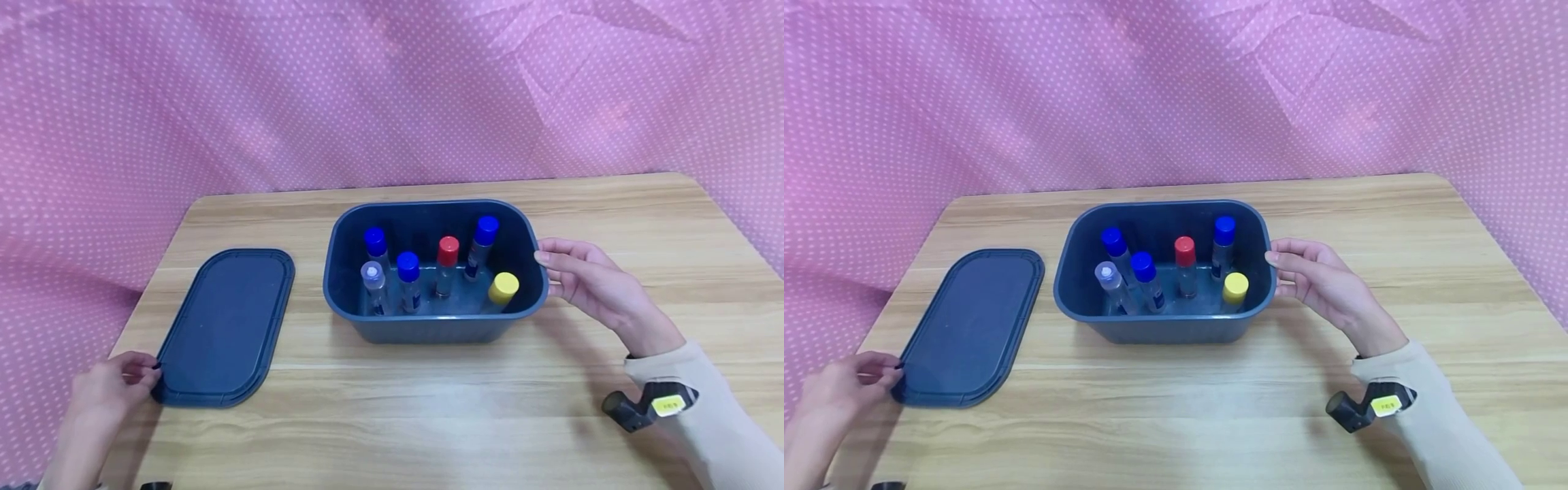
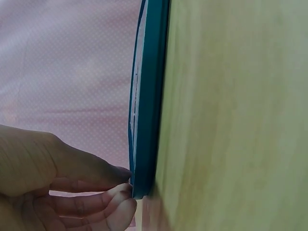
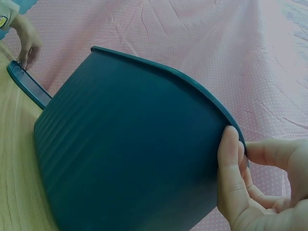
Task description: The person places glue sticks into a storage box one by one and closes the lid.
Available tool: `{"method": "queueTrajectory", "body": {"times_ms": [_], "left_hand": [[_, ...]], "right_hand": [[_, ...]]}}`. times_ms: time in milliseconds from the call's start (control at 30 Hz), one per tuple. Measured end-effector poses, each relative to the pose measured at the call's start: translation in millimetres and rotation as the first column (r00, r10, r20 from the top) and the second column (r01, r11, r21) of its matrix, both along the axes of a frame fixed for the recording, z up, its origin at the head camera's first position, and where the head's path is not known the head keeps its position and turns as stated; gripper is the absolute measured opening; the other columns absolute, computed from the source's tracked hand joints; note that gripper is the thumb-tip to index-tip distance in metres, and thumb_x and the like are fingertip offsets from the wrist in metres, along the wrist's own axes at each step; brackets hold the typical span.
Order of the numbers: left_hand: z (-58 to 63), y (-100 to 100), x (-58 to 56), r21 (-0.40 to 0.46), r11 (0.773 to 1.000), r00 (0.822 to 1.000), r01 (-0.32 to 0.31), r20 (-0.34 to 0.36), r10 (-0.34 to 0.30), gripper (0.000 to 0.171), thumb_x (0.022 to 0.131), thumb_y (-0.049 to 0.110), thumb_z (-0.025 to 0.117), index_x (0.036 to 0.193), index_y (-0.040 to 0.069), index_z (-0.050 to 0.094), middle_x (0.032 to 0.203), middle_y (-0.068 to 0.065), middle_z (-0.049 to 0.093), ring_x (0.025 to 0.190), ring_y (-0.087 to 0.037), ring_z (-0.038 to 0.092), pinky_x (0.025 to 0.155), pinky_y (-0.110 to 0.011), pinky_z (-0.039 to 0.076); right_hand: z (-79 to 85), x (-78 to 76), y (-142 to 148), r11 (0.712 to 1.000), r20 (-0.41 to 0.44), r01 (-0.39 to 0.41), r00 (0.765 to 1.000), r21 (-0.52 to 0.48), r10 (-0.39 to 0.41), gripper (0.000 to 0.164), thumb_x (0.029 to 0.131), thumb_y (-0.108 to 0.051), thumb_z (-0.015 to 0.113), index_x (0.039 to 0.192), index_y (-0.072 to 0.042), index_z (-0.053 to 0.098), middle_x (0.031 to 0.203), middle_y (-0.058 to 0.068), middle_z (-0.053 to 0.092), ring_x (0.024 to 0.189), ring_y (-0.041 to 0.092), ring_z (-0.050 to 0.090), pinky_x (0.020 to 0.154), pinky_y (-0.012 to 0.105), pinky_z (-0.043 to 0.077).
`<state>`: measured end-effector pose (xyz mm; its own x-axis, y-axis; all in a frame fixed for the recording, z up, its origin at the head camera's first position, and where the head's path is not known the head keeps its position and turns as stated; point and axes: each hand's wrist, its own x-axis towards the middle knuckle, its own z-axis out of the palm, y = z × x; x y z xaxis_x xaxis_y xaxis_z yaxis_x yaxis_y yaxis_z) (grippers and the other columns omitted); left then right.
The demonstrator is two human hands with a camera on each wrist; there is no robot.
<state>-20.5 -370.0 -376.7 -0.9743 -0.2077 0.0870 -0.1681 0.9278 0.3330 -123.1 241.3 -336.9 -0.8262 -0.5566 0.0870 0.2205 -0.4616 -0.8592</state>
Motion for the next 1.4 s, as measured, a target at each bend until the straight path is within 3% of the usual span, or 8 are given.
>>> {"method": "queueTrajectory", "body": {"times_ms": [167, 333, 567, 900, 1033, 1200, 1300, 1400], "left_hand": [[-2.2, -1, 1.9, -0.003, 1.000, 0.999, 0.003, -0.048, -0.003, 0.008, 0.081, 0.003, 0.070, 0.086, -0.003, 0.069, 0.073, -0.012, 0.069, 0.060, 0.010, 0.044, 0.054, -0.022, 0.035], [-2.1, -4, 3.5, -0.013, 1.000, 0.999, -0.012, -0.032, 0.011, 0.005, 0.081, 0.003, 0.070, 0.083, -0.001, 0.067, 0.072, -0.011, 0.068, 0.061, -0.006, 0.051, 0.053, -0.026, 0.036], [1.1, -10, 0.3, 0.016, 0.998, 0.987, -0.057, 0.152, 0.054, 0.017, 0.085, 0.011, 0.066, 0.092, -0.005, 0.066, 0.076, -0.011, 0.069, 0.071, -0.027, 0.060, 0.059, -0.037, 0.041], [0.9, -17, -2.1, 0.221, 0.974, 0.949, -0.052, 0.314, -0.020, 0.032, 0.092, 0.008, 0.056, 0.106, -0.020, 0.057, 0.079, -0.006, 0.069, 0.066, -0.010, 0.063, 0.062, -0.019, 0.046], [-2.5, -24, -1.2, 0.479, 0.872, 0.931, -0.101, 0.354, -0.087, 0.037, 0.096, -0.002, 0.045, 0.117, -0.031, 0.040, 0.088, -0.011, 0.067, 0.071, -0.011, 0.068, 0.068, -0.023, 0.056], [-6.9, -28, -1.8, 0.736, 0.661, 0.933, -0.147, 0.325, -0.154, 0.042, 0.098, -0.008, 0.035, 0.125, -0.035, 0.017, 0.092, -0.011, 0.062, 0.077, -0.015, 0.069, 0.075, -0.034, 0.059], [-11.0, -33, -2.7, 0.830, 0.536, 0.938, -0.156, 0.294, -0.182, 0.033, 0.100, -0.005, 0.038, 0.122, -0.029, 0.032, 0.094, -0.007, 0.062, 0.080, -0.018, 0.068, 0.076, -0.038, 0.058], [-12.5, -36, -3.8, 0.819, 0.549, 0.932, -0.164, 0.311, -0.187, 0.023, 0.102, 0.005, 0.045, 0.112, -0.015, 0.049, 0.101, -0.008, 0.056, 0.084, -0.018, 0.068, 0.079, -0.036, 0.057]], "right_hand": [[-0.7, -0.6, -1, 1.000, 0.001, -0.007, 1.000, -0.009, 0.007, 0.030, 0.101, 0.006, 0.034, 0.110, 0.002, 0.063, 0.103, 0.008, 0.068, 0.089, 0.016, 0.068, 0.074, 0.029, 0.058], [0.2, -0.8, -1, 1.000, 0.008, -0.007, 1.000, -0.005, 0.007, 0.030, 0.101, 0.006, 0.035, 0.110, 0.002, 0.063, 0.103, 0.008, 0.068, 0.089, 0.016, 0.068, 0.075, 0.029, 0.058], [1.8, -1.1, -1, 1.000, 0.007, -0.015, 1.000, 0.001, 0.015, 0.029, 0.101, 0.005, 0.035, 0.110, 0.002, 0.062, 0.104, 0.009, 0.068, 0.090, 0.016, 0.068, 0.076, 0.029, 0.058], [-0.1, -0.4, 0, 1.000, -0.003, -0.017, 1.000, -0.012, 0.017, 0.030, 0.101, 0.006, 0.035, 0.112, 0.003, 0.062, 0.105, 0.009, 0.068, 0.091, 0.017, 0.068, 0.077, 0.030, 0.058], [-0.5, 0.0, 0, 1.000, 0.001, -0.010, 1.000, -0.016, 0.010, 0.029, 0.101, 0.006, 0.036, 0.112, 0.004, 0.062, 0.105, 0.010, 0.068, 0.091, 0.017, 0.068, 0.077, 0.031, 0.058], [-0.1, 0.5, 1, 1.000, 0.003, -0.015, 1.000, -0.020, 0.015, 0.030, 0.101, 0.006, 0.034, 0.111, 0.003, 0.062, 0.104, 0.009, 0.068, 0.090, 0.016, 0.068, 0.076, 0.029, 0.058], [0.7, 0.8, 0, 1.000, 0.002, -0.015, 1.000, -0.017, 0.015, 0.030, 0.101, 0.006, 0.034, 0.110, 0.002, 0.063, 0.104, 0.008, 0.068, 0.090, 0.016, 0.068, 0.076, 0.029, 0.057], [0.7, 0.7, 0, 1.000, 0.000, -0.020, 1.000, -0.015, 0.020, 0.031, 0.101, 0.006, 0.034, 0.111, 0.002, 0.063, 0.105, 0.009, 0.068, 0.091, 0.016, 0.068, 0.077, 0.029, 0.057]]}}
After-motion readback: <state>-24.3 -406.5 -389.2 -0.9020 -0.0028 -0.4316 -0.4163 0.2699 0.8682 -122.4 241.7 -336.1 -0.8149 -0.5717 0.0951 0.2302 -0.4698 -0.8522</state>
